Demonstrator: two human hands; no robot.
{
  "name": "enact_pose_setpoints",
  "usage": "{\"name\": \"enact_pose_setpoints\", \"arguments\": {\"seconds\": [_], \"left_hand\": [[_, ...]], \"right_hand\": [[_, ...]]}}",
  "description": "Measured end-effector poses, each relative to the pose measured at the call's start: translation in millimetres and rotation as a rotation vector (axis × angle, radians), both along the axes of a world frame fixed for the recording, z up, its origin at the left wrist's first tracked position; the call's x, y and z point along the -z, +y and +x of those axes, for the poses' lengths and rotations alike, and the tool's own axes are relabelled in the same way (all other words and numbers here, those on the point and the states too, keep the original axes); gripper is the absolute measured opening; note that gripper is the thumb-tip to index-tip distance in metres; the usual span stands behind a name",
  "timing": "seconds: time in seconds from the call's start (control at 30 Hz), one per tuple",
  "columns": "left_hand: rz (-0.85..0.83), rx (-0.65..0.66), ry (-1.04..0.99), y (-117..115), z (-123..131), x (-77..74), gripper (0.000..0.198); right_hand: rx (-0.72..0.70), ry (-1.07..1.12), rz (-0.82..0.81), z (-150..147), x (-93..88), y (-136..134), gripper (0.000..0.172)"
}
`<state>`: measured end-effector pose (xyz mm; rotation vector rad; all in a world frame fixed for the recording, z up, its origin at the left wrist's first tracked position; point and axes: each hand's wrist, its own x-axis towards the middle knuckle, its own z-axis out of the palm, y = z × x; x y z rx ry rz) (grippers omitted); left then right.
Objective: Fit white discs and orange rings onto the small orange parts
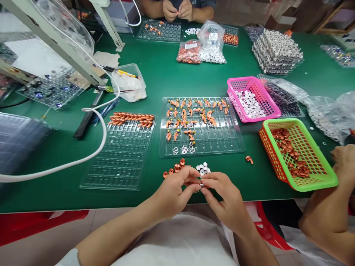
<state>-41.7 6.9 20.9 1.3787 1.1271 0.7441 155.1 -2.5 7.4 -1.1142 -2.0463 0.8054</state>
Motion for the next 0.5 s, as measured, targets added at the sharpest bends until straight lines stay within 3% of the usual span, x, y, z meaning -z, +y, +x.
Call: {"name": "enact_pose_setpoints", "arguments": {"seconds": [0.2,0.27,0.4,0.5], "left_hand": [[-0.103,0.027,0.004,-11.1,-13.2,-3.1,0.027],[-0.078,-0.034,0.079,-11.6,-26.2,-4.0,0.03],[0.066,-0.176,0.294,-7.2,-51.0,-2.7,0.016],[0.204,-0.173,0.438,-0.1,-54.2,1.4,0.014]], "right_hand": [[-0.053,-0.042,0.176,3.0,4.7,-3.7,0.038],[-0.067,0.021,0.144,7.9,4.7,-3.7,0.038],[-0.027,0.246,0.006,16.2,6.7,-3.6,0.029],[0.014,0.378,-0.084,15.4,11.7,-3.0,0.024]]}}
